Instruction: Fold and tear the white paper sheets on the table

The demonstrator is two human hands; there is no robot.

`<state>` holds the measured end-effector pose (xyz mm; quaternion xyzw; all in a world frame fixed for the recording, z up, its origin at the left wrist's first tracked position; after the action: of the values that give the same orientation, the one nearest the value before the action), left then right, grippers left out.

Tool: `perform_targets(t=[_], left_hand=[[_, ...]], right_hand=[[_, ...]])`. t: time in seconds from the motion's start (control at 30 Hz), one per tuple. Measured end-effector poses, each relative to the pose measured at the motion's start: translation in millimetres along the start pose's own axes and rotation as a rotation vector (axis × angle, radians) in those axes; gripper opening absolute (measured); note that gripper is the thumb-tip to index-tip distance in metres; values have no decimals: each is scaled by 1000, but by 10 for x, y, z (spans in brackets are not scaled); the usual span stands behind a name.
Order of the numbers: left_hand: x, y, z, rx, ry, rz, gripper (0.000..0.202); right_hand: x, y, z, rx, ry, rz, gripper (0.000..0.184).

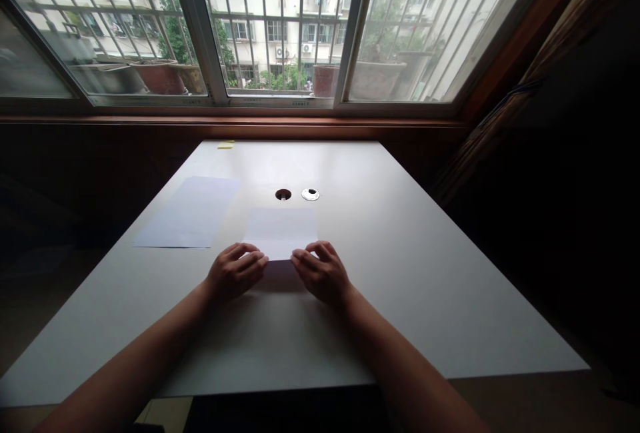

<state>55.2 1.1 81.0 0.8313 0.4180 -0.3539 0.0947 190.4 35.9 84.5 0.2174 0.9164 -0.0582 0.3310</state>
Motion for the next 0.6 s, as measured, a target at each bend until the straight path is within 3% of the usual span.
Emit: perform_targets(t=[0.6], left_hand=[[-322, -491, 95, -102, 41, -76, 13]], right_hand=[[-275, 346, 122, 103, 94, 87, 27]])
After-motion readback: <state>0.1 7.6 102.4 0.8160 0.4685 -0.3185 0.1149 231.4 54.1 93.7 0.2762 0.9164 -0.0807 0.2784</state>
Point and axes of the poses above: each hand's wrist, its own z-axis away from the middle knuckle, its own x-axis out of the palm, y = z × x, the point moved 10 cm from there along -z, towards the middle knuckle, and after that the axes turned 8 degrees about y, right-handed, at the moved point
